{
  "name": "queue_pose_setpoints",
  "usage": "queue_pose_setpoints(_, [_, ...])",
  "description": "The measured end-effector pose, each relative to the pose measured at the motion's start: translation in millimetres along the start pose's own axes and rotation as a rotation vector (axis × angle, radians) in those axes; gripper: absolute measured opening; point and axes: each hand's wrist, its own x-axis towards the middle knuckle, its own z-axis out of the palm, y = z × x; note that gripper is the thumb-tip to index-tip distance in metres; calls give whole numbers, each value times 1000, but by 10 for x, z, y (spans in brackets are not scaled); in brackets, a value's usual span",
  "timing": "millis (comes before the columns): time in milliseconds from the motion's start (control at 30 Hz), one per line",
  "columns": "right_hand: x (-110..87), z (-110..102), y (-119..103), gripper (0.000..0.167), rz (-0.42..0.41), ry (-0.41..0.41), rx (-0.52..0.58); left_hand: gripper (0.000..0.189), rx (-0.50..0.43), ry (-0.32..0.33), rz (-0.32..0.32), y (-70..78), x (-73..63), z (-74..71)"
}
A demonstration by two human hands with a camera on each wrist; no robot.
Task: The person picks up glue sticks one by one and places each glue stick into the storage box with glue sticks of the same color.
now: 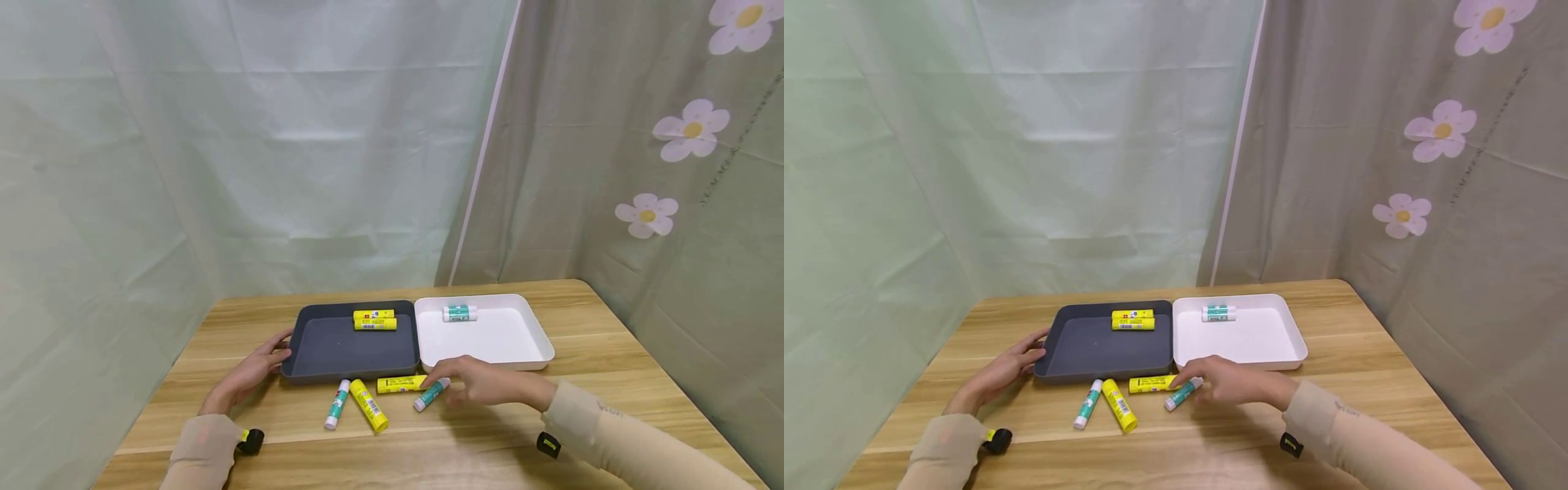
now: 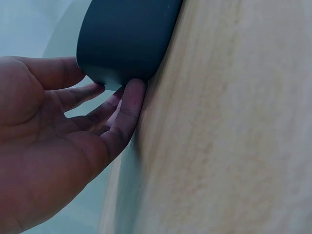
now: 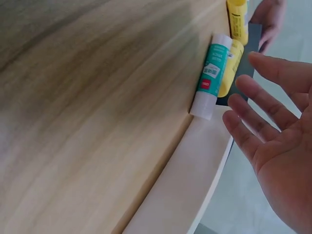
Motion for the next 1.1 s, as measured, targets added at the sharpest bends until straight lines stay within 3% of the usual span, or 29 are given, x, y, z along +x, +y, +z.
queue_pose_setpoints(733, [-28, 138, -2, 53, 50, -17, -246, 62, 26, 10, 3, 3, 9, 15])
queue_pose_setpoints(900, [-41, 176, 35, 54, -8, 0, -335, 62, 25, 12, 4, -2, 9, 7])
queue_pose_setpoints(1100, [-67, 212, 86, 53, -29, 33, -336, 63, 20, 9, 10, -12, 10, -5])
